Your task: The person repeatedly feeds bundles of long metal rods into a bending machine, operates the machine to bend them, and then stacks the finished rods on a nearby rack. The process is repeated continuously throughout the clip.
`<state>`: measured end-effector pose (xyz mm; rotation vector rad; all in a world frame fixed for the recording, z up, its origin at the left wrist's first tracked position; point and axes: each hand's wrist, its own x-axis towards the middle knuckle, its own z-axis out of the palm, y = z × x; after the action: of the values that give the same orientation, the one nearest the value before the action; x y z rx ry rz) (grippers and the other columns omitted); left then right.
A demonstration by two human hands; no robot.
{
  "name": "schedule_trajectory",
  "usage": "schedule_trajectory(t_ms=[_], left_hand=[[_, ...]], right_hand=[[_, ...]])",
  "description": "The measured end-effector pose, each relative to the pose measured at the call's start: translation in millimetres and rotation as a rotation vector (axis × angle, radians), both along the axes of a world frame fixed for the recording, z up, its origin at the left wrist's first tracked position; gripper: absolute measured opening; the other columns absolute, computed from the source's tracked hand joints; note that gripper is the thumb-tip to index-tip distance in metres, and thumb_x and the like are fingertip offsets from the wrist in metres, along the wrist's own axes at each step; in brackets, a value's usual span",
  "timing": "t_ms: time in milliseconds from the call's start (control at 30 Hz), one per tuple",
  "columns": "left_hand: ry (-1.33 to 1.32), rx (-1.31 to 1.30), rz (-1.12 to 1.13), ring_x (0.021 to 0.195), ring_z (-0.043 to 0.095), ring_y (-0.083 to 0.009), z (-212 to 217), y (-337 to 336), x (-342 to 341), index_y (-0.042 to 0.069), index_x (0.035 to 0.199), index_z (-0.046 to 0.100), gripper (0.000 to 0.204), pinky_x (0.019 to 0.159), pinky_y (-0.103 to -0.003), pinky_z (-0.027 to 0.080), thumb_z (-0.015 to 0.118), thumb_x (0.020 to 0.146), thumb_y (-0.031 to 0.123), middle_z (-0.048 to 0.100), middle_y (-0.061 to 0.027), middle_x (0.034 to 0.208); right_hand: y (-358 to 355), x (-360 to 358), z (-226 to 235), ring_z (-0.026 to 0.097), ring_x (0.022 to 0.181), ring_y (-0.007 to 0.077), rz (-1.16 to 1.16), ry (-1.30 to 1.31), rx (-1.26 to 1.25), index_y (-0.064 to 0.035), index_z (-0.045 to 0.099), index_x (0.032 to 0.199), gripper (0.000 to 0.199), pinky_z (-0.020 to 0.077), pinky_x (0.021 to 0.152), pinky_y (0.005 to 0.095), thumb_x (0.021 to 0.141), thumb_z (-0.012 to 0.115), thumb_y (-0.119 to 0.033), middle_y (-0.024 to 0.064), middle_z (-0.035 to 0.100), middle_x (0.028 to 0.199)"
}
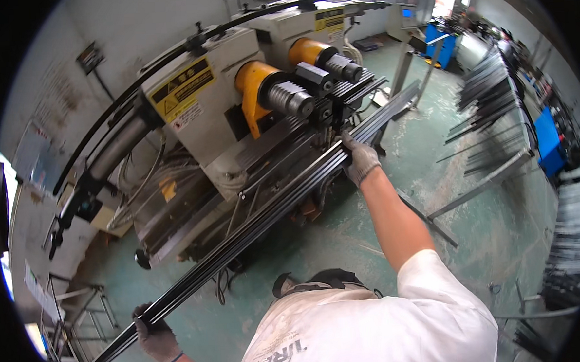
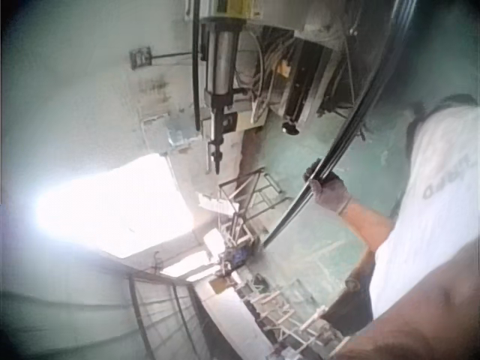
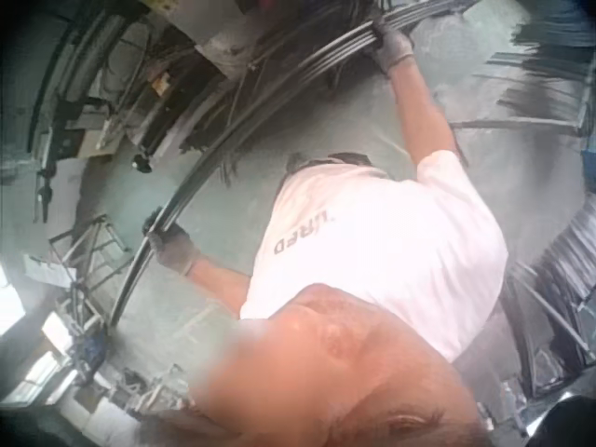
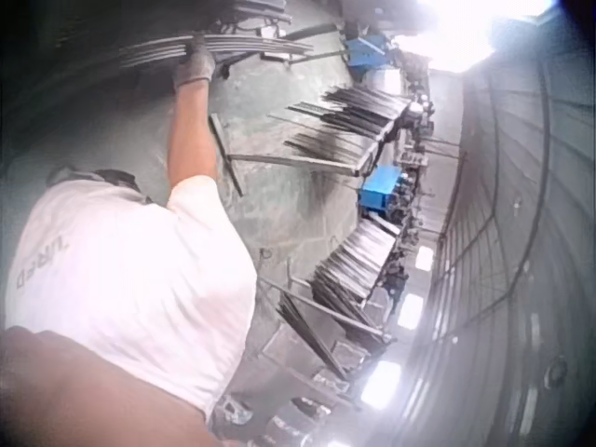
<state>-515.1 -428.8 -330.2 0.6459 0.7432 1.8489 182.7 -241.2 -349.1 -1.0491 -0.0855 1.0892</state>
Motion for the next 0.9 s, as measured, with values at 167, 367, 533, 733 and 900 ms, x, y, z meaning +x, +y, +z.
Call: schedule_trajectory(t_ms=[167,367,533,733,900], left_hand=[[-0.18,-0.193,0.013,0.122,0.07,-0.0315,-40.8,90.4,27.6,-0.005,0.128,0.072,0.035,0.114,-0.046,0.054,0.07,0.108,0.025,0.076,-0.0163,0.127],[-0.293,-0.234,-0.088,0.127,0.069,-0.0327,-30.7,164.6,118.6,-0.006,0.129,0.071,0.033,0.12,-0.048,0.051,0.066,0.11,0.021,0.075,-0.0188,0.129],[-0.393,-0.343,-0.101,0.13,0.068,-0.0344,-31.0,214.1,174.9,-0.005,0.131,0.071,0.034,0.121,-0.049,0.051,0.062,0.113,0.023,0.074,-0.0201,0.133],[-0.438,-0.383,-0.175,0.135,0.066,-0.0338,-5.3,249.8,252.0,-0.002,0.135,0.072,0.039,0.124,-0.053,0.048,0.059,0.114,0.027,0.074,-0.0162,0.14],[-0.388,-0.2,-0.2,0.133,0.067,-0.0355,-27.3,247.9,202.4,-0.001,0.139,0.071,0.043,0.124,-0.056,0.046,0.06,0.113,0.032,0.074,-0.0175,0.142]], right_hand=[[73.9,10.0,5.8,0.076,0.092,0.0228,-0.004,-0.015,0.064,-0.0038,0.073,0.126,0.031,0.0642,0.083,0.0412,0.111,0.069,-0.031,0.0062,0.08,0.108],[140.9,52.0,4.6,0.071,0.105,0.0305,-0.096,0.055,0.049,-0.0057,0.076,0.117,0.035,0.0558,0.101,0.0459,0.101,0.068,-0.036,0.0134,0.079,0.114],[177.5,54.9,-1.7,0.072,0.086,0.0229,0.038,-0.003,0.19,-0.0075,0.076,0.112,0.025,0.0581,0.083,0.0385,0.097,0.067,-0.025,0.0063,0.078,0.099],[219.7,91.2,-55.0,0.068,0.079,0.0219,0.158,-0.505,0.066,-0.0028,0.074,0.11,0.022,0.054,0.071,0.0369,0.096,0.067,-0.018,0.0075,0.074,0.096],[204.6,69.1,-14.5,0.075,0.087,0.024,0.099,-0.749,-0.056,-0.0029,0.077,0.112,0.026,0.0579,0.076,0.0435,0.099,0.068,-0.024,0.0093,0.075,0.095]])
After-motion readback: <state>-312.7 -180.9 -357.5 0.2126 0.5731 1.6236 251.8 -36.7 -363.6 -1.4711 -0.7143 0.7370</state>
